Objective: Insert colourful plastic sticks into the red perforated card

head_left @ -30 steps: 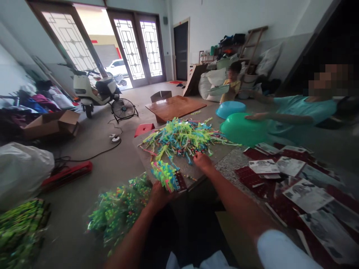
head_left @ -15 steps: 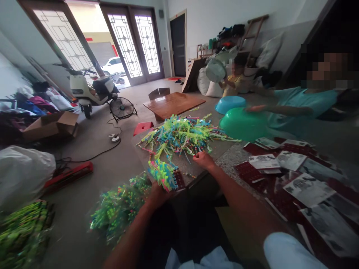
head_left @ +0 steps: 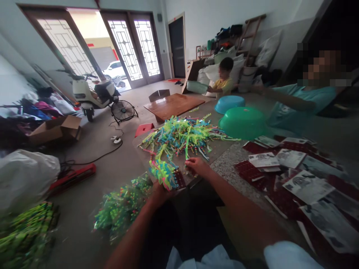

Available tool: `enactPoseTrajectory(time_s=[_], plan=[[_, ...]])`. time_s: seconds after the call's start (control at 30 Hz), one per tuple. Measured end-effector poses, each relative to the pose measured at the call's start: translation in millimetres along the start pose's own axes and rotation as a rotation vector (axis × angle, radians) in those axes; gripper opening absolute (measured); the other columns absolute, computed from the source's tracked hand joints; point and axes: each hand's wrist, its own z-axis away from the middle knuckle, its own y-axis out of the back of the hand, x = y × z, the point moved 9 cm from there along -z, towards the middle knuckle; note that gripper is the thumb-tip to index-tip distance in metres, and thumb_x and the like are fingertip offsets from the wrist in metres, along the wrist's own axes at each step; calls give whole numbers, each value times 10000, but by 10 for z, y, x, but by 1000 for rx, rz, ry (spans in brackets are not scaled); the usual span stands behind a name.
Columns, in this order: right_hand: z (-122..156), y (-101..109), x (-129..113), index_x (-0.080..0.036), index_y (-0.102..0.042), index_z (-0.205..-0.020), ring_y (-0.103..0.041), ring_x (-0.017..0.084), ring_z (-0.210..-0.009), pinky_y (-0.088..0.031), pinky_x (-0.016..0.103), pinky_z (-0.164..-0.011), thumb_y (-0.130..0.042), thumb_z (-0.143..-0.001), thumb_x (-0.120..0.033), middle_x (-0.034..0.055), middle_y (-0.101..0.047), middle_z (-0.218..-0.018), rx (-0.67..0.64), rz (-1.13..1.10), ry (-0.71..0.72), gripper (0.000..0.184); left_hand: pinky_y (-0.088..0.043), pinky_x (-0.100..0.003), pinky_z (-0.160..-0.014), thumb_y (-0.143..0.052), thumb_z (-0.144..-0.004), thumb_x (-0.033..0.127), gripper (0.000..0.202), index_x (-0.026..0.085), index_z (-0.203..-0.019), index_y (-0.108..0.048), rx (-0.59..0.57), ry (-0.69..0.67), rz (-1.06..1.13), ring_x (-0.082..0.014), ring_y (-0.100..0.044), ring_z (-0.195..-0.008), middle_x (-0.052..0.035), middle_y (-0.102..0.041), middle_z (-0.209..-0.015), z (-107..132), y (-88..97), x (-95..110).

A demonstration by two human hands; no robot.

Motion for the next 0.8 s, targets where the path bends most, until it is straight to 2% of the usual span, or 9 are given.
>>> enactPoseTrajectory(time_s=[0.13,0.2,0.43,0.63,0.8], plan=[[111,-259,18,-162,-696,-891,-613,146,-693,-392,239,-617,-648,-926,-397,17,-733,-813,68,397,216,242,-582,-473,-1031,-877,-738,385,429,216,-1111,-750,25,15,-11,-296,-726,-1066,-75,-791,-1089,-7,22,6],[147,-348,29,-159,-706,-898,-636,167,-778,-377,249,-660,-633,-969,-411,28,-740,-838,103,560,262,272,-594,-469,-1000,-872,-734,365,379,214,-1060,-752,41,22,-14,-291,-730,-1024,-69,-792,-1050,-5,36,13],[174,-576,174,-191,-674,-1129,-719,216,-999,-384,273,-762,-481,-1112,-427,95,-775,-1055,120,989,184,305,-593,-490,-972,-903,-688,373,460,214,-1087,-739,96,14,-46,-316,-714,-1048,-90,-772,-1088,11,73,34],[176,-661,193,-165,-636,-1200,-726,247,-1093,-449,284,-834,-393,-1137,-395,138,-758,-1152,126,1123,174,341,-571,-484,-996,-894,-715,413,503,195,-1133,-719,91,12,-53,-312,-705,-1073,-102,-759,-1095,23,39,-15],[168,-709,128,-154,-630,-1230,-750,272,-1054,-515,318,-849,-402,-1122,-371,169,-763,-1120,101,1225,134,333,-558,-482,-1010,-890,-722,440,518,173,-1127,-711,94,22,-65,-303,-702,-1064,-107,-752,-1086,25,32,-42]])
